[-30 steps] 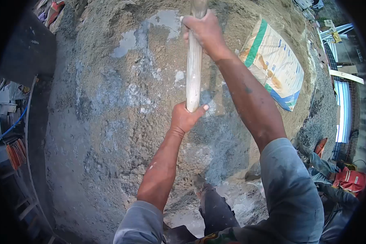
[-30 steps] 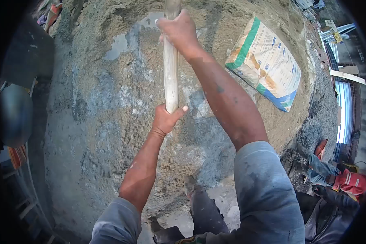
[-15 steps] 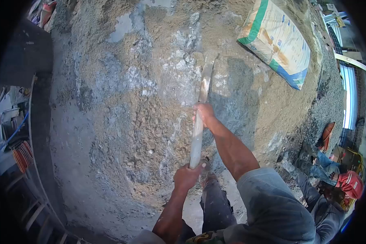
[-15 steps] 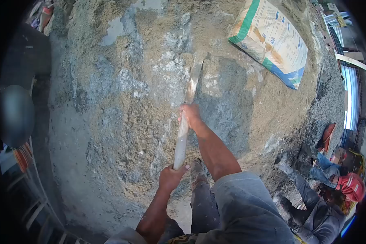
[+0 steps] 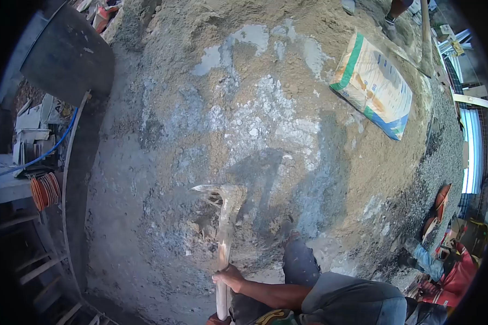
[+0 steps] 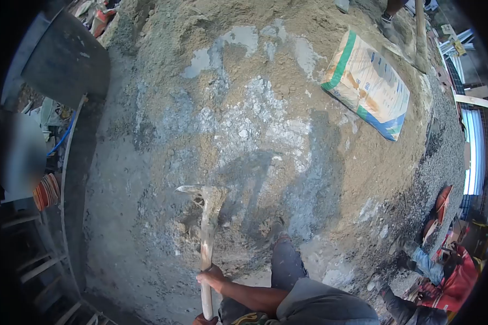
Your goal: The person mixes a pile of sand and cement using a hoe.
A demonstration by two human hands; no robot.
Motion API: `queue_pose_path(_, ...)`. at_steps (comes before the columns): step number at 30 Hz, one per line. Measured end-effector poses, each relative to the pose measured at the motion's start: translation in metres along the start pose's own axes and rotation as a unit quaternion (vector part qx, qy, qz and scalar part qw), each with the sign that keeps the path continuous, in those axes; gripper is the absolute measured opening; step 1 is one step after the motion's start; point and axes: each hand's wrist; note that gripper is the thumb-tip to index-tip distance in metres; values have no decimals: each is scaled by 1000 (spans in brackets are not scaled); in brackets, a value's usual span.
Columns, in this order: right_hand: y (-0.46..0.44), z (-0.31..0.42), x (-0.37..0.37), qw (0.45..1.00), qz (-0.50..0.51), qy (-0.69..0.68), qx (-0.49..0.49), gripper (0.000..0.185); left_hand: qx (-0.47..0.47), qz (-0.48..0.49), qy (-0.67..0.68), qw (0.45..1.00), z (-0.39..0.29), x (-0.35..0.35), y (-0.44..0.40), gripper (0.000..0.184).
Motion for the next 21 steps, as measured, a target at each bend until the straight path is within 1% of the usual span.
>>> queue_pose_path(1, -4, 38, -13, 997, 15, 53, -52, 18, 7, -1, 19, 1000, -12, 3, -9, 54)
queue_pose_path(2, -5, 95, -27, 989, 28, 105, -99, 18, 64, -18, 56, 996, -96, -27, -5, 44)
queue_pose_path(3, -22, 142, -52, 972, 55, 148, -175, 23, 162, -119, 21, 979, -160, -37, -31, 38)
queue_pose_path(4, -13, 227, -51, 946, 32, 200, -253, 29, 289, -191, 65, 936, -226, -52, -58, 34)
queue_pose_path(5, -9, 305, -52, 916, -2, 261, -305, 34, 363, -181, 113, 907, -306, -83, -66, 31)
queue_pose_path(6, -20, 372, -66, 880, -12, 302, -366, 51, 363, -177, 144, 904, -379, -110, -79, 34)
queue_pose_path(7, -13, 446, -65, 846, -40, 335, -412, 54, 423, -174, 140, 878, -452, -145, -84, 39)
queue_pose_path(8, -13, 513, -70, 798, -56, 369, -474, 55, 491, -179, 154, 838, -525, -188, -64, 44)
queue_pose_path(9, -12, 569, -70, 760, -62, 384, -521, 52, 536, -194, 152, 807, -588, -221, -75, 47)
queue_pose_path(10, -19, 613, -73, 726, -103, 402, -548, 53, 552, -199, 142, 797, -644, -255, -57, 52)
queue_pose_path(11, -33, 655, -82, 686, -112, 385, -608, 41, 585, -189, 158, 773, -691, -281, -46, 56)
queue_pose_path(12, -54, 682, -105, 694, -137, 428, -562, 36, 583, -197, 167, 771, -724, -295, -39, 59)
queue_pose_path(13, -75, 708, -128, 698, -159, 473, -514, 33, 559, -169, 182, 791, -738, -293, -43, 61)
queue_pose_path(14, -100, 716, -157, 744, -177, 454, -458, 34, 542, -149, 197, 803, -748, -290, -50, 62)
queue_pose_path(16, -140, 708, -211, 820, -217, 403, -344, 35, 466, -57, 219, 855, -745, -243, -97, 62)
queue_pose_path(17, -156, 675, -237, 843, -240, 356, -322, 32, 430, -11, 234, 872, -735, -221, -122, 63)
queue_pose_path(19, -183, 612, -273, 869, -266, 335, -248, 37, 376, -26, 201, 904, -694, -180, -155, 61)
queue_pose_path(21, -185, 543, -286, 891, -269, 300, -211, 35, 333, -20, 181, 925, -643, -148, -160, 61)
Point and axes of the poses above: each hand's wrist, its own y-axis away from the middle knuckle, its own x-axis out of the palm, z = x × y, and after that the axes turned 13 degrees about z, right-handed
